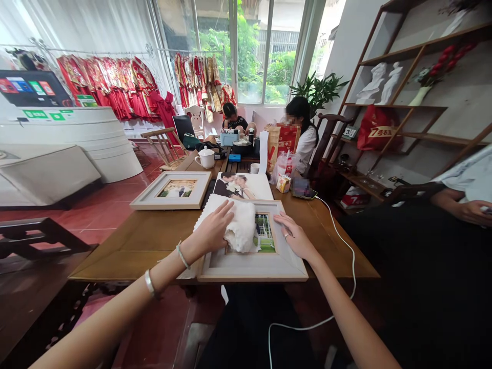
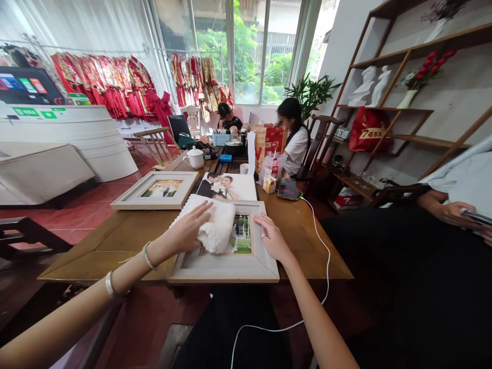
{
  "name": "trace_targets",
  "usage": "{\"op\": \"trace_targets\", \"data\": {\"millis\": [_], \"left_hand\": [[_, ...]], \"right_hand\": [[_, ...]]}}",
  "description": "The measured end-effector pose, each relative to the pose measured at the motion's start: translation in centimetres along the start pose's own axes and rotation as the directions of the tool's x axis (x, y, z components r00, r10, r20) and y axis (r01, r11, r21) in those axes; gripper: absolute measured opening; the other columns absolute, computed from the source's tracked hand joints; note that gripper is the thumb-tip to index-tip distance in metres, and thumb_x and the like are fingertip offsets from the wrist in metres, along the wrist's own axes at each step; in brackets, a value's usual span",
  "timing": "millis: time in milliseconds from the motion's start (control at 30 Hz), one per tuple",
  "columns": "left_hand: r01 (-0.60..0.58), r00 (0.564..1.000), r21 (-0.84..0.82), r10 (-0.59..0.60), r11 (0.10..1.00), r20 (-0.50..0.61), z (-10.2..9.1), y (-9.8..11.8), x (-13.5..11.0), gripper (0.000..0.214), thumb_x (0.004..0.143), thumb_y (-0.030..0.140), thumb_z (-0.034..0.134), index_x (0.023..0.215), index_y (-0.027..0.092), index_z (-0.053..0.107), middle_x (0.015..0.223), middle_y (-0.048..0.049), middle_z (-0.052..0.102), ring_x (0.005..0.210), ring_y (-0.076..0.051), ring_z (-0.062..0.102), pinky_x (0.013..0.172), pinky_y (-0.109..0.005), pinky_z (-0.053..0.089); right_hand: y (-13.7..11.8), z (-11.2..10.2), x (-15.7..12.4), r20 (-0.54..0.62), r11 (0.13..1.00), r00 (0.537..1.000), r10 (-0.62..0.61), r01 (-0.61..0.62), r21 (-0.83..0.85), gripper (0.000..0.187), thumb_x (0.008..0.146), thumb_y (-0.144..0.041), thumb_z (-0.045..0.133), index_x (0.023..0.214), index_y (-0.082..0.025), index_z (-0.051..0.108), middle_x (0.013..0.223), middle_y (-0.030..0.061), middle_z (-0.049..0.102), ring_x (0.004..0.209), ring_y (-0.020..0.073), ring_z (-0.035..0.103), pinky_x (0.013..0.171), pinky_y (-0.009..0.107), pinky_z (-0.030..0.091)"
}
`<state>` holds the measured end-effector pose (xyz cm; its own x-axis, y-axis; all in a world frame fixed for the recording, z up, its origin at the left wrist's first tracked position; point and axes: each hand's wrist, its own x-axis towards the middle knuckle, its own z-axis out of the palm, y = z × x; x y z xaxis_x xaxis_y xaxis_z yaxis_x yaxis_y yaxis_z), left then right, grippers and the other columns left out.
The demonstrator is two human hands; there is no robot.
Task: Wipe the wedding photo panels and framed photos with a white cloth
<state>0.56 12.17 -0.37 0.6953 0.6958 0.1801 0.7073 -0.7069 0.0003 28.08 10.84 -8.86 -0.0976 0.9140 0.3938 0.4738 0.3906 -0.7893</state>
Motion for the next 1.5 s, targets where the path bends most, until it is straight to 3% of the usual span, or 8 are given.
{"op": "trace_targets", "data": {"millis": [200,433,567,767,900,1033,1333,1500], "left_hand": [[0.0,0.999,-0.002,0.0,1.0,0.033,0.1,0.8,-2.6,0.089,0.056,-0.009,0.042,0.138,0.027,0.037,0.143,-0.0096,0.037,0.138,-0.034,0.02,0.108,-0.053,0.029],[0.124,0.991,0.058,-0.126,0.991,0.035,-0.7,3.7,-7.5,0.086,0.057,0.002,0.051,0.137,0.031,0.037,0.147,-0.0088,0.034,0.136,-0.038,0.022,0.099,-0.057,0.036],[0.168,0.986,-0.001,-0.168,0.986,0.019,-0.3,2.7,-6.2,0.068,0.063,0.015,0.056,0.129,0.024,0.048,0.142,-0.0118,0.04,0.136,-0.039,0.022,0.102,-0.064,0.024],[0.183,0.965,-0.175,-0.21,0.967,-0.154,1.5,-1.1,-2.2,0.075,0.074,0.008,0.042,0.144,0.026,0.024,0.149,-0.0116,0.027,0.138,-0.035,0.018,0.103,-0.06,0.028],[0.206,0.975,-0.113,-0.214,0.972,-0.067,1.2,-1.8,-0.3,0.073,0.07,0.006,0.045,0.138,0.029,0.037,0.15,-0.0091,0.028,0.137,-0.042,0.013,0.098,-0.067,0.029],[0.146,0.989,-0.051,-0.146,0.988,-0.001,0.5,-0.4,-1.1,0.071,0.066,0.005,0.047,0.132,0.03,0.046,0.148,-0.0071,0.033,0.138,-0.041,0.012,0.098,-0.067,0.029],[0.117,0.992,-0.037,-0.119,0.992,-0.05,0.2,5.3,-8.7,0.072,0.067,0.018,0.051,0.137,0.032,0.039,0.151,-0.0033,0.026,0.139,-0.041,0.007,0.097,-0.068,0.029],[0.136,0.989,0.006,-0.135,0.991,-0.058,0.8,6.5,-7.5,0.076,0.068,0.026,0.06,0.139,0.033,0.034,0.149,-0.0085,0.031,0.136,-0.046,0.013,0.098,-0.074,0.019]], "right_hand": [[-0.2,-0.1,0.0,0.013,1.0,1.0,0.011,-0.011,-0.012,0.044,0.079,-0.011,0.042,0.117,-0.021,0.061,0.132,0.0087,0.055,0.136,0.021,0.033,0.114,0.046,0.023],[-0.2,-0.1,-0.1,0.006,1.0,1.0,0.005,-0.006,0.023,0.043,0.079,-0.012,0.044,0.116,-0.024,0.062,0.13,0.0067,0.057,0.136,0.0208,0.032,0.114,0.045,0.023],[-0.2,-0.1,-0.1,0.008,0.999,1.0,0.015,-0.016,0.028,0.044,0.079,-0.012,0.043,0.117,-0.024,0.062,0.131,0.0064,0.056,0.137,0.0207,0.031,0.114,0.045,0.023],[-0.1,-0.1,-0.2,0.005,0.999,1.0,0.021,-0.021,0.033,0.045,0.078,-0.012,0.043,0.117,-0.024,0.061,0.131,0.0063,0.056,0.137,0.0208,0.032,0.114,0.045,0.023],[-0.2,-0.1,-0.2,0.0,0.999,0.999,0.036,-0.036,0.015,0.045,0.078,-0.012,0.042,0.117,-0.023,0.061,0.133,0.0068,0.054,0.136,0.0208,0.033,0.114,0.045,0.023],[-0.4,0.0,-0.2,-0.011,0.999,0.999,0.042,-0.042,0.007,0.045,0.079,-0.012,0.041,0.117,-0.025,0.061,0.132,0.0056,0.054,0.135,0.0201,0.035,0.113,0.044,0.026],[-0.5,0.3,-0.1,-0.038,0.999,0.998,0.046,-0.045,0.028,0.043,0.078,-0.012,0.04,0.113,-0.025,0.063,0.128,0.0047,0.057,0.136,0.02,0.034,0.113,0.044,0.025],[-0.4,0.2,-0.1,-0.019,0.999,0.999,0.039,-0.039,0.02,0.043,0.078,-0.012,0.039,0.113,-0.023,0.063,0.127,0.0061,0.058,0.135,0.0201,0.034,0.113,0.044,0.026]]}}
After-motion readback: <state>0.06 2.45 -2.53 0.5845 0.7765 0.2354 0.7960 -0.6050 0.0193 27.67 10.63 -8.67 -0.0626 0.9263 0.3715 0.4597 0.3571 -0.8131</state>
